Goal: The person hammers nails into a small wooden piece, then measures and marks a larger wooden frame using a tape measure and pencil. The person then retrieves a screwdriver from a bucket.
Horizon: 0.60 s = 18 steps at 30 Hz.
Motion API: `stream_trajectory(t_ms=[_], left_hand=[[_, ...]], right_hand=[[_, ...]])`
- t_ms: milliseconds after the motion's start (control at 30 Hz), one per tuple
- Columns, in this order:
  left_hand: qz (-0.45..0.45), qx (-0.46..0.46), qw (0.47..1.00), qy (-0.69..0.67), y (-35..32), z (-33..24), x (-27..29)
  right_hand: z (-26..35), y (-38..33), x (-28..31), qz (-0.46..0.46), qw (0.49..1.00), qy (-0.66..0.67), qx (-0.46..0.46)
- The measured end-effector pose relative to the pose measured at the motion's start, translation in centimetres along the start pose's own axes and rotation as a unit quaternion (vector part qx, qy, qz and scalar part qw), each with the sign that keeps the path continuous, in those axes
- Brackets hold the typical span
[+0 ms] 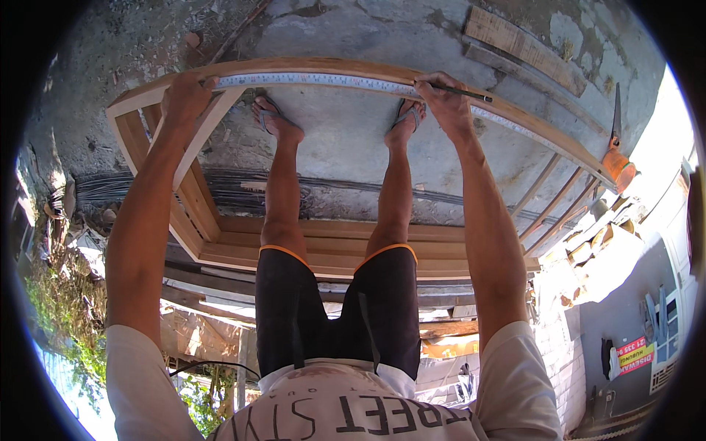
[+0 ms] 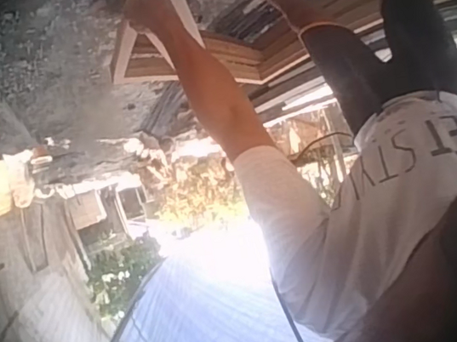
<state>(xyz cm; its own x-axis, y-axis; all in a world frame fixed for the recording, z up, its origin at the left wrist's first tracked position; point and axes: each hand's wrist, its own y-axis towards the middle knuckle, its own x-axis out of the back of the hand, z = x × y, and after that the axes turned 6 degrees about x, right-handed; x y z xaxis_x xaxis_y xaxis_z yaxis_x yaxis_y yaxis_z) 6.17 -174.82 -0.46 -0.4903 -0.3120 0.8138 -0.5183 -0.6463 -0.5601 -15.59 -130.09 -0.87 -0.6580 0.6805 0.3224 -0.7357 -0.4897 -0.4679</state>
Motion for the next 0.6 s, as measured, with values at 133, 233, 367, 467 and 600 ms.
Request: stream_trajectory(t_ms=[133,233,367,467,600], left_hand=[[0.014,0.002,1.0,-0.004,0.4,0.2,-0.4],[0.021,0.01,1.0,-0.002,0.3,0.0,-0.2],[0.012,0.005,1.0,-0.007,0.3,0.4,-0.4],[0.015,-0.003,1.0,-0.012,0.3,0.1,-0.3],[0.003,-0.003,1.0,-0.023,-0.3,-0.2,0.2]], right_hand=[[-1.0,0.2,0.1,0.008,1.0,-0.012,0.013],[-1.0,0.1,0.1,0.017,1.0,-0.002,-0.004],[-1.3,0.2,-0.1,0.019,1.0,0.001,0.017],[-2.5,0.4,0.2,0.017,0.997,0.001,0.071],[-1.8,0.3,-0.1,0.018,1.0,0.006,0.012]])
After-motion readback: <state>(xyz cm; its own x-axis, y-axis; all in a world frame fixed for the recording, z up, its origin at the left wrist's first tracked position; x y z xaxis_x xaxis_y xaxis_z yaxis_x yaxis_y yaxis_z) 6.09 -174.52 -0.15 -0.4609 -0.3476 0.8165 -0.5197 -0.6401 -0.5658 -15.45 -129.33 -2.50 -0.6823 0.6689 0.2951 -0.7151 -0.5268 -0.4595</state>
